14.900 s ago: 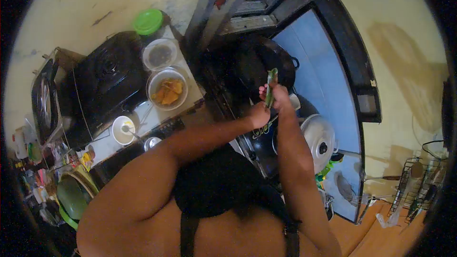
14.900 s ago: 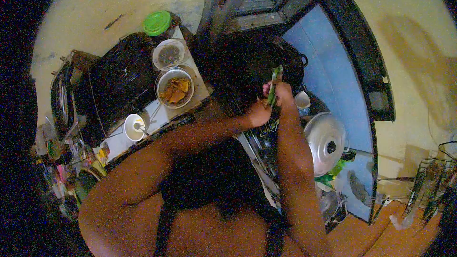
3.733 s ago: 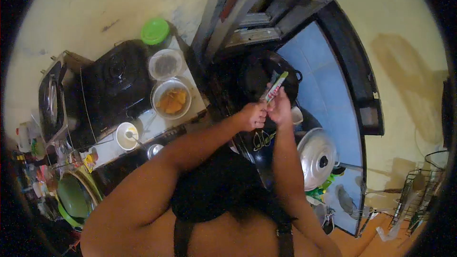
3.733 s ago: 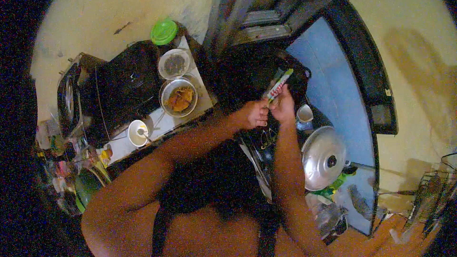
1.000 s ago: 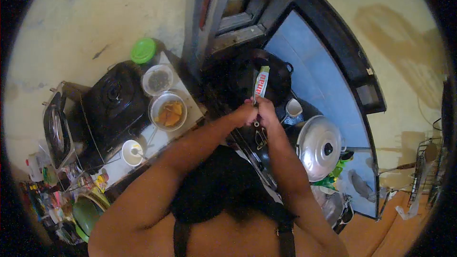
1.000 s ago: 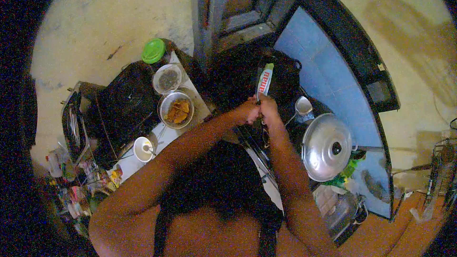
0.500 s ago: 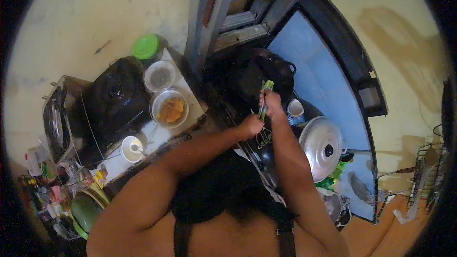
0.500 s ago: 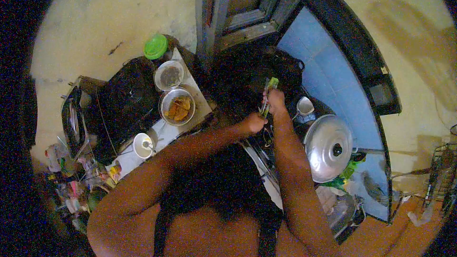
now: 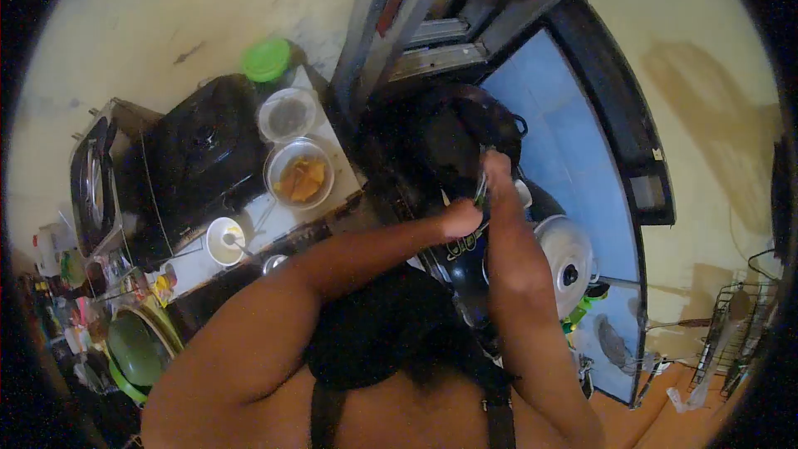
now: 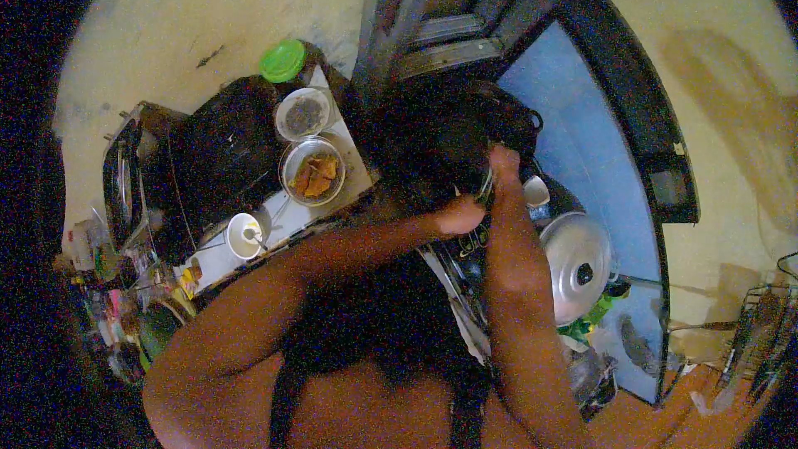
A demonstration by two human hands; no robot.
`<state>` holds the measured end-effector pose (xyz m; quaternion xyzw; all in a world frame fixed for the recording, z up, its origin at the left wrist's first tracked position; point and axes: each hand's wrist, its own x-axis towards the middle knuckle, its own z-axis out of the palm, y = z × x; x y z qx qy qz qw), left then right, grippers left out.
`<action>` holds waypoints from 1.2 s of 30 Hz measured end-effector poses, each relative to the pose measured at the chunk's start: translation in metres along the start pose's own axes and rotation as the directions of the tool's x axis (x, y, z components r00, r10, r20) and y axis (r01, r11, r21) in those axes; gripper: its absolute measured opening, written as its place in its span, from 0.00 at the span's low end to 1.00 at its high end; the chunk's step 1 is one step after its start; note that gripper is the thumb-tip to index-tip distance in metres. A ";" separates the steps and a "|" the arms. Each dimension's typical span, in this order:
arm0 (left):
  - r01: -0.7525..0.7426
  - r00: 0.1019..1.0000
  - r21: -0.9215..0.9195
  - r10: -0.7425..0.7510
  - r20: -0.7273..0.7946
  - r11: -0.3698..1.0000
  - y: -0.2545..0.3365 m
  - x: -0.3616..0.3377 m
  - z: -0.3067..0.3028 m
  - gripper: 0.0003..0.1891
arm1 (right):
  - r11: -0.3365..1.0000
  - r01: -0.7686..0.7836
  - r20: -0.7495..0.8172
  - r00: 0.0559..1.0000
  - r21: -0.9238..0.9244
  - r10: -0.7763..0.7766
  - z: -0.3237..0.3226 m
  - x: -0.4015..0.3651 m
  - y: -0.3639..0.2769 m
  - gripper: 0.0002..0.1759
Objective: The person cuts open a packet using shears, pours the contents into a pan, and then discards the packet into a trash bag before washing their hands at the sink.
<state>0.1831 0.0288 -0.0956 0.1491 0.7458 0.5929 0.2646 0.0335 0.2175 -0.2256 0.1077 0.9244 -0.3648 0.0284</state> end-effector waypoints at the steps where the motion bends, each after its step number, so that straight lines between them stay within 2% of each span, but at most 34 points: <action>1: 0.221 0.975 -0.118 -0.223 -0.007 0.968 0.023 -0.008 -0.009 0.12 | 0.911 0.118 0.046 0.993 -0.396 -0.108 -0.022 -0.021 -0.045 0.13; 2: 0.223 0.974 -0.124 -0.226 -0.011 0.967 0.021 -0.007 -0.009 0.12 | 0.658 0.224 0.129 0.973 -0.718 -0.191 -0.036 -0.034 -0.074 0.14; 3: 0.234 0.972 -0.152 -0.235 0.015 0.960 0.018 -0.004 -0.008 0.13 | 0.656 0.229 0.134 0.972 -0.719 -0.192 -0.026 -0.022 -0.052 0.14; 4: 0.245 0.969 -0.178 -0.241 0.043 0.953 0.015 -0.001 -0.006 0.14 | 0.884 0.119 0.023 0.992 -0.453 -0.121 -0.016 -0.011 -0.031 0.16; 5: 0.245 0.969 -0.182 -0.241 0.043 0.952 0.011 0.001 -0.005 0.14 | 0.993 0.007 -0.058 0.998 -0.120 -0.014 -0.013 -0.007 -0.025 0.18; 7: 0.344 0.935 -0.608 -0.319 0.153 0.716 0.002 0.002 -0.002 0.19 | 0.987 0.017 -0.025 0.999 -0.159 -0.021 -0.012 -0.002 -0.010 0.20; 8: 0.344 0.935 -0.607 -0.318 0.154 0.717 0.007 -0.001 -0.005 0.19 | 0.981 0.031 0.005 1.000 -0.193 -0.031 -0.013 -0.003 -0.012 0.21; 9: 0.334 0.942 -0.495 -0.307 0.139 0.802 0.012 -0.005 -0.007 0.21 | 0.981 0.030 0.003 1.000 -0.192 -0.030 -0.014 -0.005 -0.014 0.21; 10: 0.319 0.948 -0.372 -0.293 0.126 0.872 0.016 -0.009 -0.009 0.22 | 0.992 -0.043 -0.022 0.999 -0.115 0.041 -0.013 -0.008 -0.015 0.23; 11: 0.319 0.948 -0.369 -0.292 0.129 0.873 0.014 -0.010 -0.010 0.22 | 0.993 -0.114 -0.043 0.993 -0.035 0.113 -0.014 -0.014 -0.022 0.24; 12: 0.372 0.928 -0.481 -0.312 0.203 0.794 0.011 -0.010 -0.010 0.21 | 0.993 -0.117 -0.047 0.992 -0.032 0.115 -0.023 -0.030 -0.048 0.24; 13: 0.426 0.905 -0.577 -0.320 0.281 0.697 0.007 -0.009 -0.010 0.20 | 0.902 -0.274 0.035 0.960 0.335 0.278 -0.041 -0.058 -0.095 0.25; 14: 0.429 0.903 -0.572 -0.320 0.286 0.699 0.004 -0.009 -0.013 0.20 | 0.657 -0.403 0.170 0.905 0.637 0.391 -0.054 -0.080 -0.121 0.26; 15: 0.451 0.892 -0.619 -0.297 0.342 0.643 0.003 -0.007 -0.019 0.21 | 0.656 -0.402 0.167 0.905 0.639 0.392 -0.058 -0.090 -0.121 0.26; 16: 0.474 0.879 -0.661 -0.269 0.394 0.582 0.002 -0.005 -0.025 0.21 | 0.433 -0.408 0.325 0.911 0.803 0.255 -0.061 -0.099 -0.120 0.25; 17: 0.492 0.870 -0.725 -0.251 0.424 0.482 0.003 -0.005 -0.031 0.20 | 0.171 -0.436 0.430 0.900 0.884 0.073 -0.063 -0.109 -0.118 0.24; 18: 0.493 0.870 -0.723 -0.251 0.425 0.484 0.001 -0.002 -0.035 0.20 | 0.170 -0.434 0.428 0.901 0.885 0.073 -0.062 -0.119 -0.115 0.24; 20: 0.562 0.827 -0.751 -0.230 0.512 0.348 -0.003 0.005 -0.041 0.20 | 0.079 -0.520 0.525 0.833 0.851 -0.171 -0.053 -0.142 -0.114 0.24; 21: 0.578 0.815 -0.767 -0.224 0.534 0.277 -0.004 0.006 -0.040 0.18 | 0.075 -0.516 0.520 0.837 0.854 -0.170 -0.050 -0.155 -0.125 0.24; 22: 0.583 0.812 -0.762 -0.225 0.538 0.282 -0.007 0.007 -0.040 0.18 | 0.138 -0.518 0.531 0.843 0.844 -0.090 -0.049 -0.171 -0.146 0.23; 23: 0.608 0.793 -0.754 -0.172 0.584 0.249 -0.009 0.007 -0.040 0.17 | 0.198 -0.522 0.534 0.846 0.829 -0.006 -0.049 -0.180 -0.157 0.23; 24: 0.635 0.771 -0.742 -0.117 0.626 0.215 -0.011 0.008 -0.040 0.16 | 0.191 -0.518 0.528 0.849 0.834 -0.002 -0.050 -0.181 -0.155 0.23; 26: 0.664 0.747 -0.717 -0.151 0.648 0.213 -0.012 0.009 -0.043 0.16 | 0.244 -0.547 0.550 0.833 0.801 0.060 -0.049 -0.178 -0.150 0.22; 28: 0.689 0.725 -0.694 -0.185 0.664 0.207 -0.009 0.007 -0.044 0.17 | 0.230 -0.546 0.535 0.837 0.806 0.115 -0.038 -0.169 -0.137 0.19; 30: 0.652 0.757 -0.723 -0.266 0.598 0.230 -0.008 0.005 -0.041 0.16 | 0.498 -0.491 0.422 0.871 0.715 0.253 -0.028 -0.155 -0.116 0.16; 31: 0.654 0.755 -0.719 -0.267 0.599 0.234 -0.009 0.004 -0.039 0.16 | 0.495 -0.489 0.420 0.872 0.718 0.253 -0.025 -0.149 -0.108 0.16; 33: 0.666 0.744 -0.684 -0.194 0.640 0.298 -0.011 -0.001 -0.036 0.16 | 0.734 -0.405 0.241 0.914 0.545 0.325 -0.026 -0.139 -0.105 0.15; 34: 0.663 0.746 -0.686 -0.195 0.637 0.299 -0.012 -0.006 -0.032 0.16 | 0.735 -0.403 0.242 0.915 0.546 0.322 -0.028 -0.134 -0.103 0.15; 36: 0.638 0.769 -0.662 -0.272 0.579 0.394 -0.001 -0.020 -0.026 0.16 | 0.526 -0.434 0.298 0.897 0.731 0.326 -0.034 -0.126 -0.102 0.15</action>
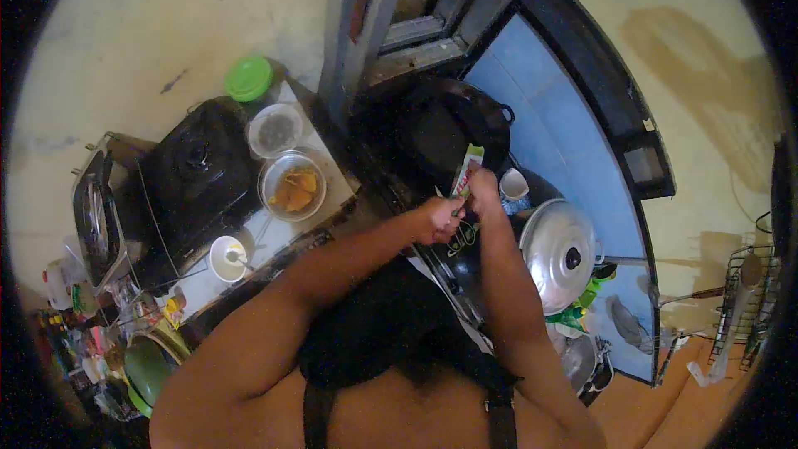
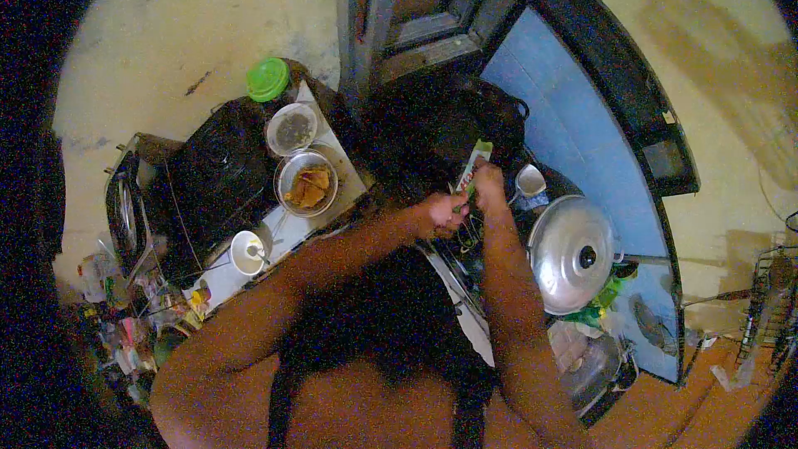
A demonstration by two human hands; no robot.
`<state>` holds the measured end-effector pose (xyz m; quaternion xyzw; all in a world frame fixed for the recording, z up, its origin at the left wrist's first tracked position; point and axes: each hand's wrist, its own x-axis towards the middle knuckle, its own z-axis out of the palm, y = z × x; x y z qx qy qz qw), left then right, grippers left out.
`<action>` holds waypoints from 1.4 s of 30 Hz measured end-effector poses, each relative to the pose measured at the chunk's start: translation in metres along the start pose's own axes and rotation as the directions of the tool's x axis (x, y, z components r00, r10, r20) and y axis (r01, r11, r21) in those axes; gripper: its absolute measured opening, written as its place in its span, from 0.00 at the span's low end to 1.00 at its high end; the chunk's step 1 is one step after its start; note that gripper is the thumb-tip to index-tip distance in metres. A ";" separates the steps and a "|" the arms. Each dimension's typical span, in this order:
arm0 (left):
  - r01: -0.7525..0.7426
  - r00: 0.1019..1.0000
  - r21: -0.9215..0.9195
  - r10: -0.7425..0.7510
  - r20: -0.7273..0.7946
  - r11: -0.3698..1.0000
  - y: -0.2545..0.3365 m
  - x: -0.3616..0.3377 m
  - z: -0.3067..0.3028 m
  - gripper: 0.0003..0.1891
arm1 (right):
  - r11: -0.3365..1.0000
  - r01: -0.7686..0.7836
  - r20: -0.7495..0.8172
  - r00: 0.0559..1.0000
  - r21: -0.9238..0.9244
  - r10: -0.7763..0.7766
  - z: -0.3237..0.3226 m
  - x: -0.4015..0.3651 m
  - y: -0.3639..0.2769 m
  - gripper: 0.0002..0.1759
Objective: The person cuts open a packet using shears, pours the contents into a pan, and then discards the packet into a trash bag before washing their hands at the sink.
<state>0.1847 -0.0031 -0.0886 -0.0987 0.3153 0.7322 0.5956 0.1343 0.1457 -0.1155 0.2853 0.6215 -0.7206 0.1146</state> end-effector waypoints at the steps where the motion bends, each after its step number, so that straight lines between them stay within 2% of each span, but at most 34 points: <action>1: -0.020 0.999 0.017 0.021 -0.040 1.000 -0.003 0.001 0.004 0.17 | 0.999 0.006 -0.030 1.000 0.046 -0.005 -0.001 0.007 0.000 0.12; 2: -0.024 0.999 0.012 0.024 -0.039 1.000 -0.004 0.000 0.007 0.17 | 0.999 0.006 -0.029 1.000 0.041 -0.005 0.002 0.004 -0.009 0.12; 4: -0.007 0.998 -0.019 0.006 -0.065 1.000 -0.006 -0.004 0.012 0.17 | 0.973 -0.107 0.045 0.994 0.203 0.100 0.014 -0.014 -0.040 0.09; 8: -0.056 0.996 -0.013 0.055 -0.064 0.998 -0.001 0.002 0.012 0.17 | 0.950 -0.148 0.126 0.985 0.275 0.117 0.016 -0.001 -0.056 0.06; 9: -0.079 0.995 -0.024 0.077 -0.057 0.997 0.000 0.004 0.013 0.17 | 0.943 -0.134 0.092 0.990 0.305 0.110 0.024 -0.008 -0.063 0.07; 11: -0.113 0.992 -0.043 0.111 -0.055 0.993 -0.001 0.011 0.013 0.18 | 0.961 -0.115 0.073 0.992 0.253 0.100 0.023 0.004 -0.058 0.07; 13: -0.172 0.982 0.081 0.177 -0.059 0.982 -0.002 0.021 0.008 0.20 | 0.974 -0.096 0.058 0.995 0.206 0.085 0.026 0.018 -0.055 0.07; 14: -0.174 0.982 0.076 0.179 -0.060 0.982 -0.002 0.020 0.014 0.20 | 0.988 -0.045 -0.061 0.997 0.150 0.055 0.030 0.019 -0.057 0.07; 15: -0.240 0.926 0.322 0.316 -0.208 0.916 -0.003 0.020 0.021 0.21 | 0.996 -0.001 -0.178 0.984 0.088 0.016 0.034 0.019 -0.059 0.06; 16: -0.244 0.827 0.557 0.471 -0.309 0.794 -0.003 0.019 0.026 0.23 | 0.996 -0.002 -0.178 0.984 0.085 0.017 0.034 0.019 -0.060 0.06; 17: -0.245 0.827 0.554 0.470 -0.309 0.796 -0.006 0.024 0.023 0.23 | 0.997 0.008 -0.191 0.982 0.076 0.007 0.033 0.022 -0.058 0.06; 19: -0.155 0.629 0.895 0.741 -0.236 0.417 -0.009 0.032 0.016 0.25 | 0.998 0.019 -0.201 0.979 0.066 -0.005 0.029 0.029 -0.057 0.06; 20: -0.155 0.627 0.895 0.742 -0.238 0.418 -0.005 0.027 0.018 0.25 | 0.999 0.014 -0.201 0.979 0.029 -0.008 0.029 0.030 -0.058 0.07; 22: -0.334 0.740 0.601 0.597 -0.311 0.726 0.000 0.014 0.019 0.27 | 1.000 0.007 -0.202 0.979 -0.008 -0.009 0.029 0.032 -0.058 0.08; 23: -0.333 0.740 0.601 0.597 -0.311 0.727 -0.002 0.016 0.011 0.27 | 0.999 0.016 -0.197 0.980 -0.048 -0.025 0.032 0.028 -0.063 0.08; 24: -0.361 0.854 0.332 0.452 -0.258 0.871 -0.005 0.019 0.001 0.25 | 0.996 0.025 -0.192 0.981 -0.087 -0.041 0.034 0.027 -0.066 0.09; 25: -0.315 0.937 0.040 0.317 -0.148 0.948 -0.008 0.023 -0.009 0.24 | 0.996 0.024 -0.192 0.981 -0.085 -0.040 0.033 0.030 -0.066 0.09; 26: -0.313 0.937 0.042 0.316 -0.150 0.949 -0.006 0.020 -0.011 0.24 | 0.992 0.050 -0.167 0.984 -0.112 -0.068 0.031 0.035 -0.067 0.09; 28: -0.151 0.986 -0.182 0.162 0.044 0.972 -0.004 0.015 -0.014 0.18 | 0.988 0.073 -0.140 0.986 -0.140 -0.093 0.026 0.041 -0.067 0.08; 29: -0.151 0.986 -0.185 0.162 0.042 0.971 -0.004 0.008 -0.012 0.18 | 0.998 0.069 -0.099 0.993 -0.012 -0.070 0.026 0.038 -0.071 0.11; 30: -0.147 0.980 -0.282 0.178 0.090 0.948 -0.006 0.002 -0.009 0.15 | 0.991 0.059 -0.056 0.997 0.117 -0.053 0.026 0.035 -0.076 0.13; 31: -0.134 0.971 -0.374 0.198 0.137 0.918 -0.006 -0.005 -0.006 0.11 | 0.991 0.058 -0.055 0.997 0.117 -0.052 0.025 0.038 -0.077 0.13; 32: -0.132 0.971 -0.373 0.196 0.138 0.918 -0.005 -0.008 -0.007 0.11 | 0.975 -0.017 0.051 0.999 0.223 0.006 0.024 0.040 -0.081 0.15; 33: -0.225 0.947 -0.301 0.281 0.158 0.927 -0.003 -0.011 -0.008 0.09 | 0.942 -0.100 0.159 0.986 0.319 0.051 0.022 0.041 -0.082 0.19; 34: -0.319 0.913 -0.232 0.364 0.185 0.919 0.000 -0.012 -0.007 0.08 | 0.942 -0.098 0.155 0.987 0.321 0.050 0.021 0.041 -0.080 0.19; 35: -0.318 0.913 -0.231 0.363 0.187 0.919 0.002 -0.011 -0.005 0.08 | 0.948 -0.078 0.149 0.988 0.310 0.032 0.031 0.027 -0.084 0.21; 36: -0.358 0.919 -0.193 0.381 0.099 0.914 0.004 -0.011 -0.004 0.05 | 0.953 -0.057 0.146 0.989 0.298 0.013 0.038 0.015 -0.087 0.24; 37: -0.393 0.917 -0.152 0.400 0.011 0.907 0.007 -0.010 -0.003 0.03 | 0.948 -0.121 0.250 0.967 0.294 0.046 0.037 0.003 -0.088 0.24; 38: -0.394 0.916 -0.152 0.400 0.012 0.906 0.011 -0.010 -0.006 0.03 | 0.948 -0.120 0.250 0.967 0.293 0.045 0.040 -0.009 -0.083 0.24; 40: -0.406 0.913 -0.213 0.404 -0.056 0.889 0.020 -0.011 -0.012 0.02 | 0.998 -0.058 0.226 0.973 0.026 0.050 0.045 -0.030 -0.070 0.24; 42: -0.426 0.905 -0.206 0.414 -0.103 0.881 0.024 -0.006 -0.016 0.02 | 0.973 -0.017 0.388 0.915 -0.231 0.108 0.034 -0.045 -0.054 0.23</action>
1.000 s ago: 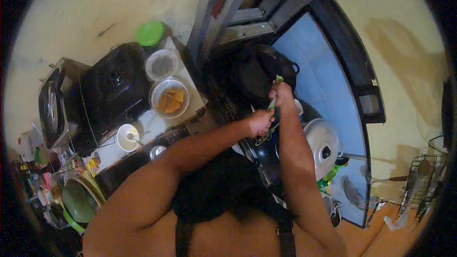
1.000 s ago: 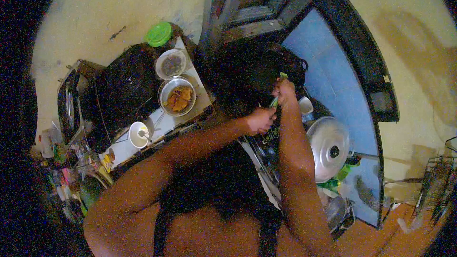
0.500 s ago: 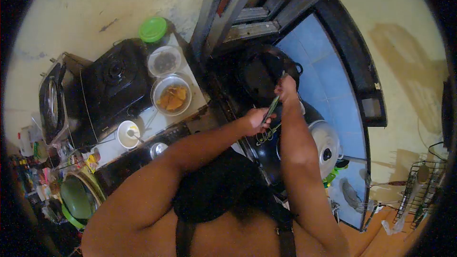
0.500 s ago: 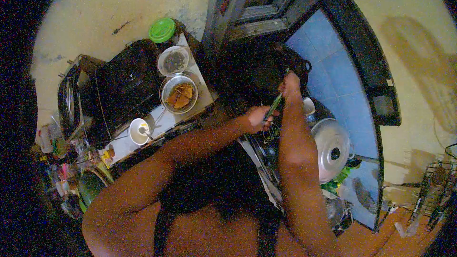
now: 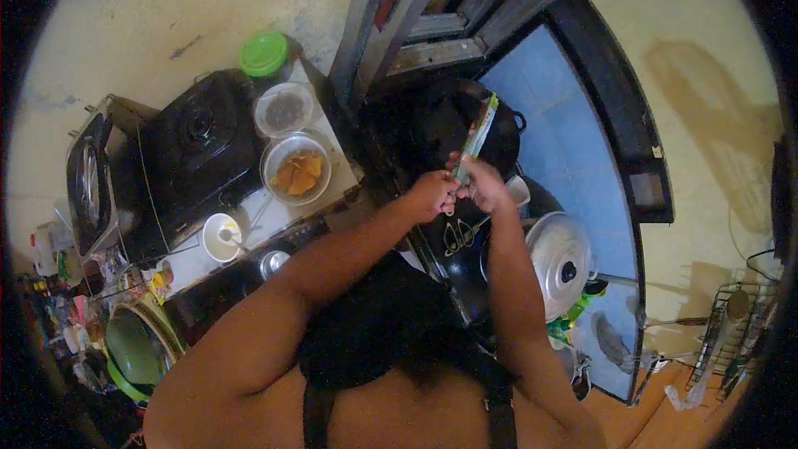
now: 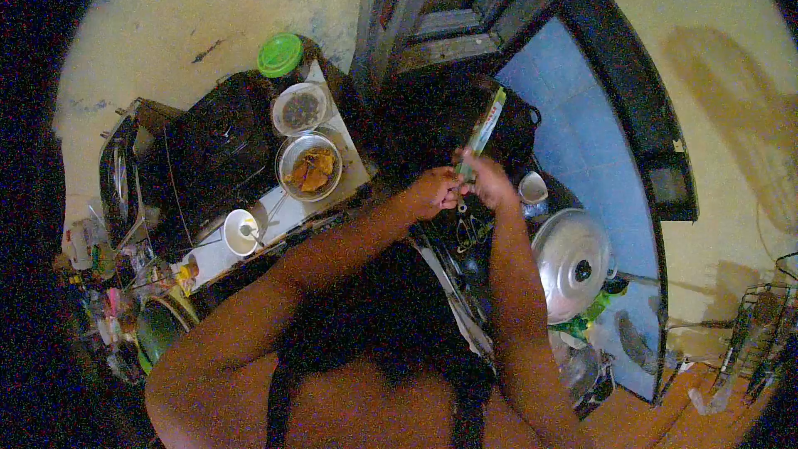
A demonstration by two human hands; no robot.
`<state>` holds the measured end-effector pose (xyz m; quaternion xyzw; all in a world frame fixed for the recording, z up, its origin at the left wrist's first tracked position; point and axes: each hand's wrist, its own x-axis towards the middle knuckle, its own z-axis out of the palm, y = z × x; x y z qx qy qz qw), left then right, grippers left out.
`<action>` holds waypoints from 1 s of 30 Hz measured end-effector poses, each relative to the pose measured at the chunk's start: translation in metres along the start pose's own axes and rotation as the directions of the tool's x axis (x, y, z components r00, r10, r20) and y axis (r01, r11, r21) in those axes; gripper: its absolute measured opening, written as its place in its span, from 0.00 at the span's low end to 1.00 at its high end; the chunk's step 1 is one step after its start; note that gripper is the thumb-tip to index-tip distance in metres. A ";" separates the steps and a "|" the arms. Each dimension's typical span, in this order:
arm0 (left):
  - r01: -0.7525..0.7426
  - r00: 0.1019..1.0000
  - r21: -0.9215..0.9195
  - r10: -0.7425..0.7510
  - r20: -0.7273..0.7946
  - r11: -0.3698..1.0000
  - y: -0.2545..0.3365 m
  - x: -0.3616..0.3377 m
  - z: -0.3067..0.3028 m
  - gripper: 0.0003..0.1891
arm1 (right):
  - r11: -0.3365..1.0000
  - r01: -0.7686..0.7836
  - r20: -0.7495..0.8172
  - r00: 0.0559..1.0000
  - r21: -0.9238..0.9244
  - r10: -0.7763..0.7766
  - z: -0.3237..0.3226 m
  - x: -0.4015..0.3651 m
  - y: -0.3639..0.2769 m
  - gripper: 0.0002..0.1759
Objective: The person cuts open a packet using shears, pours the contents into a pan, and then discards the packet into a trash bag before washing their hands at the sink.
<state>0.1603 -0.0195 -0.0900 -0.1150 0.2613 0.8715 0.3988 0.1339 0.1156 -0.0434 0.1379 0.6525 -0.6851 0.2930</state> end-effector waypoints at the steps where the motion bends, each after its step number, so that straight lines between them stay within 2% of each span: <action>1: -0.038 0.999 0.061 0.040 -0.033 0.997 -0.001 0.006 -0.005 0.02 | 1.000 0.000 0.001 1.000 0.000 0.000 0.002 -0.005 0.011 0.23; 3: -0.072 0.995 0.123 0.080 -0.061 0.990 0.000 0.011 -0.007 0.02 | 0.985 -0.034 0.053 0.998 0.171 0.025 0.014 -0.010 0.029 0.20; 5: -0.070 0.983 0.341 0.123 -0.134 0.938 -0.001 0.010 -0.003 0.02 | 0.975 -0.013 0.018 1.000 0.222 0.009 0.018 -0.009 0.038 0.19; 7: -0.062 0.986 0.340 0.110 -0.126 0.938 0.000 0.006 0.000 0.02 | 0.960 0.014 -0.016 1.000 0.279 -0.010 0.019 -0.006 0.042 0.17; 9: -0.055 0.988 0.339 0.100 -0.118 0.939 0.004 -0.004 0.010 0.03 | 0.960 -0.007 -0.090 0.995 0.280 0.034 0.019 -0.001 0.040 0.16; 11: -0.055 0.981 0.140 0.080 -0.177 0.989 0.009 -0.015 0.020 0.04 | 0.945 0.014 -0.086 0.996 0.326 0.015 0.022 -0.002 0.037 0.17; 12: -0.058 0.980 0.141 0.083 -0.179 0.988 0.010 -0.013 0.018 0.04 | 0.930 0.033 -0.077 0.997 0.367 -0.005 0.024 -0.002 0.035 0.17; 14: 0.117 0.992 0.227 -0.101 -0.081 0.967 0.008 -0.006 0.007 0.05 | 0.940 0.031 -0.061 0.998 0.339 -0.011 0.020 0.000 0.039 0.18; 16: 0.111 0.994 0.196 -0.105 -0.042 0.974 0.001 0.005 -0.010 0.05 | 0.950 0.033 -0.050 0.999 0.310 -0.018 0.021 -0.001 0.038 0.19; 18: 0.107 0.994 0.163 -0.107 -0.004 0.981 -0.001 0.008 -0.015 0.05 | 0.953 0.005 0.064 0.998 0.303 -0.025 0.028 -0.009 0.030 0.20; 21: 0.022 0.996 0.253 -0.042 0.073 0.967 0.001 0.010 -0.018 0.03 | 0.959 -0.064 0.113 0.993 0.277 0.034 0.022 -0.008 0.037 0.21; 25: 0.019 0.997 0.305 -0.041 0.066 0.952 0.008 -0.006 -0.006 0.02 | 0.957 -0.091 0.091 0.994 0.274 0.068 0.022 -0.014 0.036 0.20; 28: 0.017 0.998 0.282 -0.036 0.060 0.959 0.008 -0.008 -0.005 0.02 | 0.977 -0.038 0.071 0.997 0.208 0.024 0.020 -0.007 0.036 0.18; 30: 0.029 0.997 0.260 -0.047 0.064 0.965 0.006 -0.006 -0.009 0.03 | 0.998 -0.051 0.044 0.998 0.044 0.049 0.024 -0.008 0.024 0.16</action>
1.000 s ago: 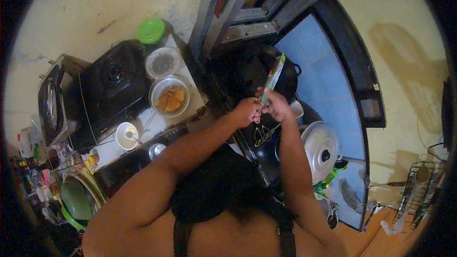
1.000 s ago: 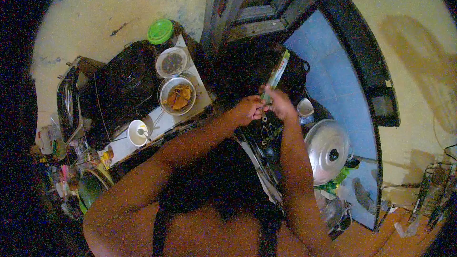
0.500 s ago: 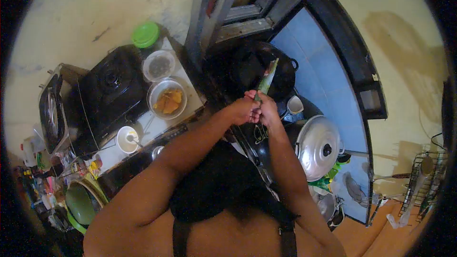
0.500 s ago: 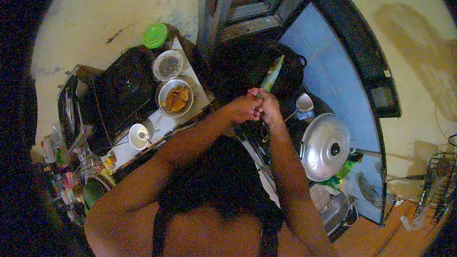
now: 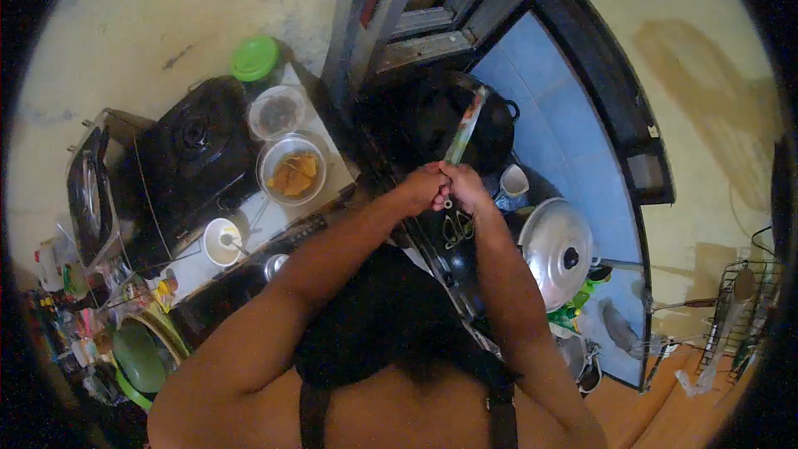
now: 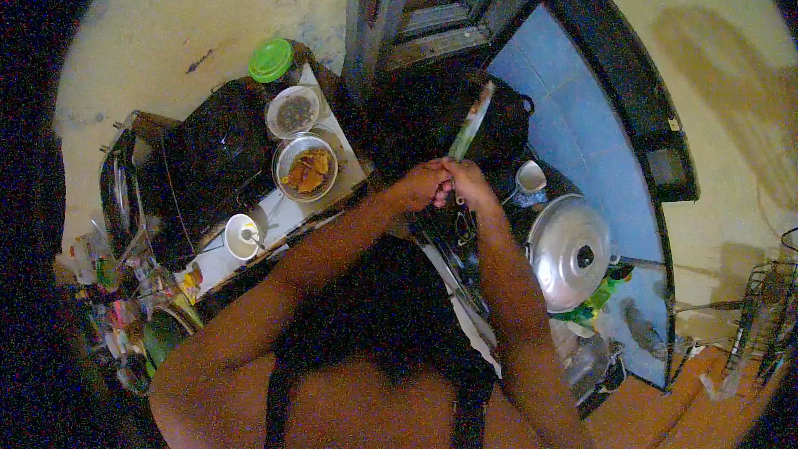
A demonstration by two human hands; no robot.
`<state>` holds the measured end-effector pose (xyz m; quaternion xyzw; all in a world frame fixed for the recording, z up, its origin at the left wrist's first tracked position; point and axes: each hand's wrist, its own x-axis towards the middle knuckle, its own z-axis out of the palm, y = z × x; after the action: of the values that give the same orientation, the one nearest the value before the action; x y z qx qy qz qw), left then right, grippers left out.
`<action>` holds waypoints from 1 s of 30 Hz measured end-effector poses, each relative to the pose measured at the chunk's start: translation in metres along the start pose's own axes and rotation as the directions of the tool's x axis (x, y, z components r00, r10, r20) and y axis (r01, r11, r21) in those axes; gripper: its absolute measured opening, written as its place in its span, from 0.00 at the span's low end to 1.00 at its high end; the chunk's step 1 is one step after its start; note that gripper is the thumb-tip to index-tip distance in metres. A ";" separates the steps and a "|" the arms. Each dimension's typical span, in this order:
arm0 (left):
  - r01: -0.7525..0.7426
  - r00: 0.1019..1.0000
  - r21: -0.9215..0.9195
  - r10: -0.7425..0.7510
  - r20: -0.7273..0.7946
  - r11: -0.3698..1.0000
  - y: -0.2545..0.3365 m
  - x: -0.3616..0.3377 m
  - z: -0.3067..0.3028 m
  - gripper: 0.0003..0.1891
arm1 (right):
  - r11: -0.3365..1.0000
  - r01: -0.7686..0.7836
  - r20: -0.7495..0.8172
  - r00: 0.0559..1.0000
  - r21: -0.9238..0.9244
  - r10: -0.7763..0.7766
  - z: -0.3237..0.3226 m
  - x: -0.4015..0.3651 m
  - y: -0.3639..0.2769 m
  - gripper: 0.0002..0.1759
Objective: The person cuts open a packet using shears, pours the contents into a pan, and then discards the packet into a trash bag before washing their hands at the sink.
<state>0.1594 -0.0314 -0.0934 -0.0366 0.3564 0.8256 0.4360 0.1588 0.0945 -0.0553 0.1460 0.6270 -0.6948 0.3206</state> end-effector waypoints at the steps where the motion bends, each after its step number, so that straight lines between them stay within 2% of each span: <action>1: -0.024 0.999 0.023 0.025 -0.032 0.999 -0.003 0.001 -0.001 0.04 | 1.000 0.000 -0.002 1.000 0.004 0.000 0.002 -0.001 -0.005 0.16; 3: -0.045 0.997 0.044 0.048 -0.060 0.998 -0.008 0.002 -0.004 0.06 | 0.999 0.024 -0.002 1.000 -0.030 -0.024 0.007 -0.006 -0.017 0.16; 4: -0.063 0.998 0.163 0.067 -0.016 0.985 -0.007 0.002 -0.008 0.07 | 0.999 0.024 -0.003 1.000 -0.030 -0.024 0.005 -0.001 -0.014 0.16; 5: -0.086 0.996 0.278 0.081 0.030 0.957 -0.005 0.001 -0.011 0.08 | 0.996 0.081 -0.072 0.994 -0.048 -0.085 0.006 0.004 -0.011 0.17; 6: -0.086 0.996 0.278 0.081 0.029 0.957 -0.002 0.002 -0.013 0.08 | 0.988 0.137 -0.139 0.979 -0.070 -0.146 0.005 0.008 -0.008 0.17; 7: 0.025 0.999 0.141 -0.030 0.033 0.990 0.000 0.002 -0.014 0.06 | 0.988 0.137 -0.139 0.980 -0.070 -0.146 0.003 0.009 -0.004 0.17; 8: 0.140 0.989 0.003 -0.140 0.054 0.990 0.003 -0.002 -0.012 0.03 | 0.997 0.072 -0.108 0.992 0.012 -0.071 0.003 0.006 -0.002 0.17; 9: 0.139 0.989 0.003 -0.139 0.055 0.990 0.006 -0.006 -0.009 0.03 | 0.996 0.005 -0.070 0.998 0.088 0.002 0.004 0.004 -0.001 0.18; 10: 0.042 0.998 0.064 -0.045 0.052 0.997 0.009 -0.011 -0.007 0.05 | 0.996 0.005 -0.071 0.997 0.086 0.001 0.002 0.006 0.004 0.18; 11: -0.055 0.997 0.125 0.048 0.054 0.991 0.011 -0.014 -0.005 0.06 | 0.999 0.043 -0.092 0.995 0.004 -0.042 0.004 0.008 0.008 0.18; 12: -0.057 0.997 0.124 0.050 0.056 0.991 0.006 -0.008 -0.010 0.06 | 0.994 0.079 -0.109 0.990 -0.079 -0.087 0.005 0.009 0.012 0.18; 13: -0.051 0.998 0.210 0.043 0.043 0.976 -0.002 0.001 -0.017 0.08 | 0.994 0.078 -0.108 0.990 -0.081 -0.087 0.003 0.008 0.015 0.18; 14: -0.043 0.999 0.295 0.037 0.029 0.955 -0.009 0.009 -0.023 0.10 | 0.999 -0.009 -0.160 0.987 -0.054 0.001 0.010 -0.002 0.008 0.18; 15: -0.044 0.999 0.295 0.037 0.028 0.954 -0.013 0.014 -0.022 0.10 | 0.995 -0.095 -0.209 0.974 -0.020 0.089 0.015 -0.007 0.003 0.19; 16: 0.026 0.991 0.302 0.015 -0.133 0.953 -0.019 0.021 -0.018 0.12 | 0.995 -0.095 -0.210 0.974 -0.020 0.088 0.014 -0.001 0.009 0.19; 17: 0.097 0.958 0.297 -0.007 -0.288 0.950 -0.023 0.024 -0.014 0.13 | 0.995 -0.028 -0.253 0.967 -0.098 0.002 0.009 0.009 0.020 0.18; 18: 0.096 0.959 0.297 -0.008 -0.284 0.950 -0.023 0.021 -0.009 0.13 | 0.983 0.035 -0.290 0.953 -0.180 -0.087 0.005 0.016 0.026 0.16; 19: 0.027 0.950 0.467 0.123 -0.288 0.884 -0.022 0.018 -0.005 0.14 | 0.983 0.036 -0.291 0.953 -0.181 -0.089 0.000 0.023 0.031 0.16; 20: -0.031 0.929 0.621 0.251 -0.271 0.783 -0.024 0.017 -0.004 0.15 | 0.969 0.138 -0.250 0.950 -0.204 -0.187 -0.002 0.028 0.033 0.16; 21: -0.028 0.928 0.621 0.250 -0.274 0.783 -0.029 0.018 -0.004 0.15 | 0.946 0.237 -0.206 0.937 -0.220 -0.282 -0.004 0.033 0.036 0.15; 22: -0.006 0.883 0.708 0.335 -0.328 0.707 -0.034 0.020 -0.001 0.14 | 0.947 0.237 -0.204 0.938 -0.218 -0.281 -0.007 0.037 0.038 0.15; 23: 0.027 0.829 0.782 0.423 -0.366 0.622 -0.042 0.024 -0.002 0.14 | 0.973 0.190 -0.223 0.950 -0.134 -0.217 -0.011 0.042 0.040 0.15; 24: 0.027 0.829 0.782 0.424 -0.366 0.622 -0.052 0.024 -0.004 0.14 | 0.988 0.143 -0.237 0.960 -0.050 -0.151 -0.012 0.042 0.037 0.15; 26: -0.258 0.758 0.768 0.616 -0.215 0.586 -0.073 0.020 -0.004 0.13 | 0.992 0.124 -0.272 0.955 0.009 -0.117 -0.010 0.039 0.029 0.14; 27: -0.170 0.751 0.758 0.581 -0.314 0.630 -0.061 0.001 0.016 0.11 | 0.992 0.106 -0.299 0.951 0.065 -0.082 -0.009 0.039 0.025 0.14; 28: -0.171 0.745 0.757 0.586 -0.320 0.631 -0.064 -0.001 0.019 0.11 | 0.993 0.105 -0.291 0.953 0.059 -0.083 -0.009 0.041 0.022 0.14; 30: -0.129 0.689 0.828 0.650 -0.320 0.545 -0.066 -0.006 0.027 0.08 | 0.986 0.119 -0.349 0.935 0.117 -0.072 -0.010 0.042 0.018 0.12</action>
<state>0.2191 0.0049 -0.1079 -0.0252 0.7798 0.6222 0.0646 0.1364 0.0935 -0.0959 0.2558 0.6308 -0.7146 0.1616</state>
